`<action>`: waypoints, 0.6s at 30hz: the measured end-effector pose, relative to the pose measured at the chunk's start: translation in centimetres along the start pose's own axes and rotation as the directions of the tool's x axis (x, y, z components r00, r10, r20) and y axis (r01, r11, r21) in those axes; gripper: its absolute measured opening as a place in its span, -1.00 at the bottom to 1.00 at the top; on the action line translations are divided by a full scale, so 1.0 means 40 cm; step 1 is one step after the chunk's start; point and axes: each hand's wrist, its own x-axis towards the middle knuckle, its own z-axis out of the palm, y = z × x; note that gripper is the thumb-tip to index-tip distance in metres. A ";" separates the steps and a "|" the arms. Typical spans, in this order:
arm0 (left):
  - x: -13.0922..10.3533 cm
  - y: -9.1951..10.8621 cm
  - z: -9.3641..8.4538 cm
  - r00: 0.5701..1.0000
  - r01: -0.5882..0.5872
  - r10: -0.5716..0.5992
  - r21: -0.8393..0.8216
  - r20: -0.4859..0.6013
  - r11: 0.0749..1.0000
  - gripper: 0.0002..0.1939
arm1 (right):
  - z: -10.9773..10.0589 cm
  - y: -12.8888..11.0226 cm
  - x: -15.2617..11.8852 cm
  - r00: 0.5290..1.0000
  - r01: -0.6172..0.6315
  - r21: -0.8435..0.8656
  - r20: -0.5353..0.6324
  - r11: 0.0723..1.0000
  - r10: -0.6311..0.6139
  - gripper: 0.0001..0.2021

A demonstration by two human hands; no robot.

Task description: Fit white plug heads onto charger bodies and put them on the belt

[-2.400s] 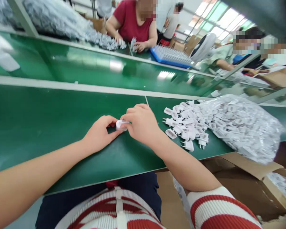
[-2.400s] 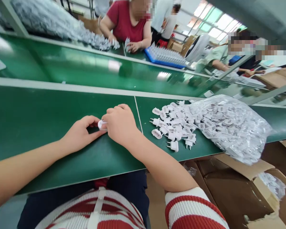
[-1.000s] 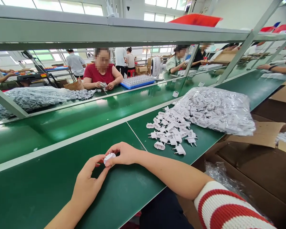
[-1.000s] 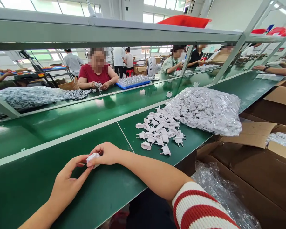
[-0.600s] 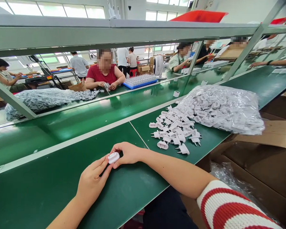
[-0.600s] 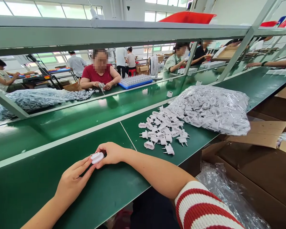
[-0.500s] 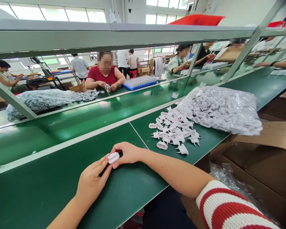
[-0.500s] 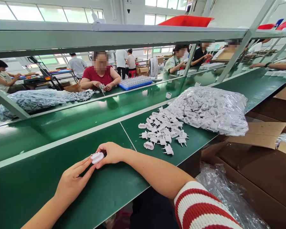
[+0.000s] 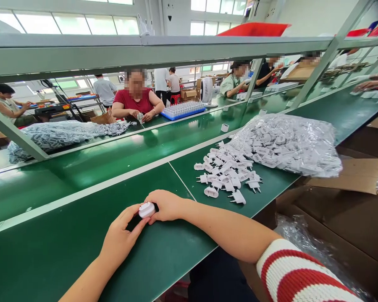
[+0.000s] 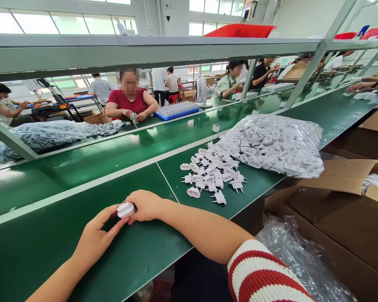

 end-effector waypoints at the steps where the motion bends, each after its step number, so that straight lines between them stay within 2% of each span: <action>1: 0.000 0.000 0.002 0.999 0.045 -0.045 -0.023 0.019 0.999 -0.62 | -0.004 -0.003 -0.001 1.000 0.000 -0.012 0.011 1.000 0.000 -0.64; 4: -0.001 -0.002 0.007 0.976 0.215 -0.212 -0.082 0.046 0.973 -0.53 | -0.026 -0.010 -0.007 1.000 -0.016 -0.032 0.021 0.999 0.016 -0.48; 7: 0.016 -0.013 0.002 0.918 0.393 -0.395 -0.178 0.028 0.902 -0.39 | -0.064 0.000 -0.014 0.980 -0.182 -0.183 -0.117 0.966 0.162 -0.20; 9: 0.051 -0.029 -0.016 0.871 0.482 -0.491 -0.252 0.030 0.839 -0.31 | -0.094 0.022 -0.016 0.916 -0.372 -0.296 -0.267 0.880 0.298 -0.11; 11: 0.107 -0.053 -0.047 0.831 0.539 -0.555 -0.310 0.044 0.783 -0.28 | -0.122 0.054 -0.015 0.826 -0.541 -0.317 -0.374 0.779 0.422 -0.02; 13: 0.178 -0.084 -0.088 0.802 0.567 -0.597 -0.327 0.009 0.756 -0.32 | -0.145 0.090 -0.013 0.709 -0.696 -0.279 -0.414 0.662 0.571 0.09; 15: 0.251 -0.121 -0.131 0.776 0.576 -0.623 -0.287 -0.103 0.765 -0.42 | -0.158 0.119 -0.011 0.589 -0.807 -0.242 -0.403 0.539 0.701 0.13; 16: 0.283 -0.141 -0.152 0.755 0.591 -0.636 -0.256 -0.162 0.765 -0.46 | -0.161 0.129 -0.010 0.555 -0.832 -0.237 -0.389 0.502 0.736 0.12; 17: 0.311 -0.161 -0.171 0.729 0.611 -0.649 -0.221 -0.218 0.760 -0.49 | -0.160 0.135 -0.009 0.550 -0.835 -0.242 -0.375 0.494 0.746 0.09; 18: 0.332 -0.180 -0.190 0.700 0.635 -0.660 -0.185 -0.272 0.750 -0.51 | -0.157 0.139 -0.008 0.570 -0.822 -0.253 -0.366 0.510 0.736 0.04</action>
